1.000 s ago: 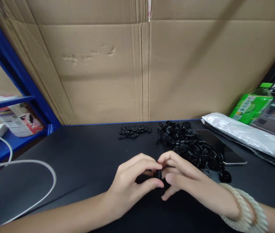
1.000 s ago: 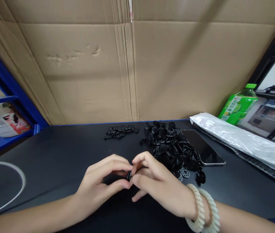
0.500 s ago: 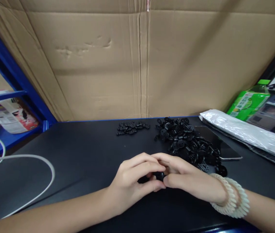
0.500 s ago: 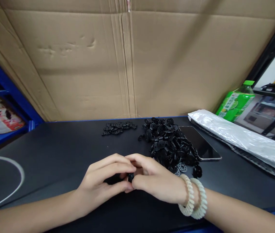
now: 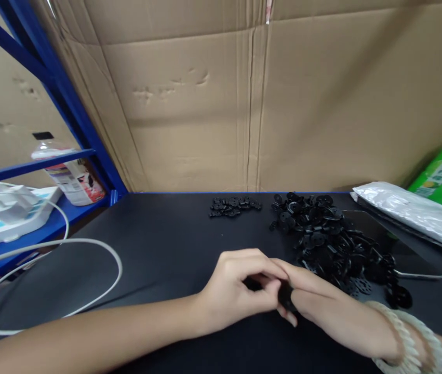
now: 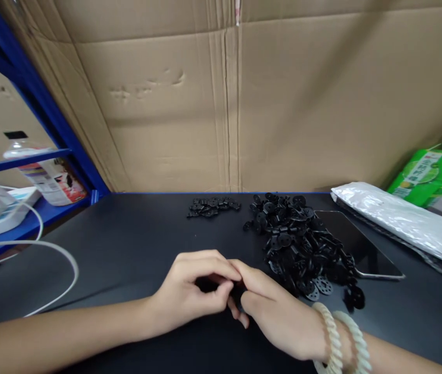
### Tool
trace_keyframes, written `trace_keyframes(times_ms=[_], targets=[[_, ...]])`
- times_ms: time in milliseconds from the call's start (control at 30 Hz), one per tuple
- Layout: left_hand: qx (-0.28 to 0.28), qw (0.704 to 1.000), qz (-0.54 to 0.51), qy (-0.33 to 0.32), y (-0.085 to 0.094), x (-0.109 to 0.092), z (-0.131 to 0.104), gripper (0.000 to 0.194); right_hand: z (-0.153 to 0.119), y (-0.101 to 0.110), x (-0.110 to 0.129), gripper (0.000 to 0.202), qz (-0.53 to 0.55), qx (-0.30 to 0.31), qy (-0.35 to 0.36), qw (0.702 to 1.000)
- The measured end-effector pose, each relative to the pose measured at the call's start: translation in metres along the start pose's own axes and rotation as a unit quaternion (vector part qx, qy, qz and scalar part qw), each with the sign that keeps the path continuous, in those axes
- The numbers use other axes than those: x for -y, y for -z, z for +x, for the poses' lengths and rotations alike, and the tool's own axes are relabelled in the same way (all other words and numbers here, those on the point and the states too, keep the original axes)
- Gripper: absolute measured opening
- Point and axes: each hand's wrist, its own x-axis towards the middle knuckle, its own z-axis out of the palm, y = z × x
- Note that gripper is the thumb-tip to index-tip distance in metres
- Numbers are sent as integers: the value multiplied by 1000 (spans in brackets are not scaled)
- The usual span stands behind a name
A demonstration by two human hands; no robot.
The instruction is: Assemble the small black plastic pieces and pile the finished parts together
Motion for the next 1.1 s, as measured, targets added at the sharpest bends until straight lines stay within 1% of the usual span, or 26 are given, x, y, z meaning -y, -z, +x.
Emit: trace_keyframes(times_ms=[100, 167, 233, 300, 333, 400, 467, 500, 533, 600, 633, 667, 700, 733, 800, 867, 900, 967, 1033, 1100], targets=[[-27, 997, -45, 54, 2, 0, 1, 16, 1, 1, -1, 32, 10, 1, 22, 1000], [-45, 991, -96, 76, 4, 0, 3, 16, 2, 3, -2, 42, -9, -15, 35, 999], [-69, 986, -132, 78, 8, 2, 6, 15, 0, 6, -3, 51, -65, -56, 67, 994], [-94, 986, -126, 60, 13, 3, 8, 16, -3, 9, -3, 56, -152, -106, 118, 976], [-102, 988, -109, 48, 15, 3, 9, 17, -4, 10, -2, 57, -198, -121, 145, 962], [-105, 991, -75, 30, 18, 3, 8, 17, -7, 12, 2, 55, -276, -133, 191, 933], [-92, 995, -44, 22, 18, 4, 7, 17, -8, 16, 7, 49, -338, -137, 236, 901], [-83, 996, -26, 23, 18, 4, 6, 17, -8, 20, 10, 46, -368, -150, 256, 881], [-75, 997, -5, 26, 17, 6, 5, 18, -7, 25, 12, 42, -399, -175, 274, 857], [-61, 997, 37, 41, 16, 10, 5, 18, -5, 42, 15, 36, -453, -257, 287, 804], [-55, 996, 58, 50, 17, 13, 5, 18, -4, 52, 15, 34, -470, -303, 283, 779], [-50, 994, 79, 59, 17, 16, 5, 18, -2, 63, 16, 32, -484, -340, 267, 761], [-44, 991, 102, 68, 18, 19, 6, 19, -1, 74, 15, 30, -496, -362, 252, 748], [-40, 988, 128, 77, 19, 21, 6, 21, 0, 84, 15, 30, -505, -369, 238, 743], [-31, 977, 189, 90, 22, 25, 7, 30, 2, 98, 13, 30, -514, -368, 220, 743], [-6, 964, 252, 88, 26, 27, 8, 37, 1, 103, 12, 29, -514, -363, 217, 746], [11, 955, 285, 83, 28, 29, 8, 38, 1, 101, 12, 28, -512, -359, 222, 748], [36, 928, 364, 75, 36, 32, 11, 38, -1, 92, 12, 27, -506, -348, 239, 752], [23, 891, 446, 83, 45, 38, 14, 39, -3, 78, 12, 25, -496, -333, 259, 759], [-5, 871, 481, 101, 54, 45, 17, 38, -5, 66, 10, 23, -486, -314, 276, 767]])
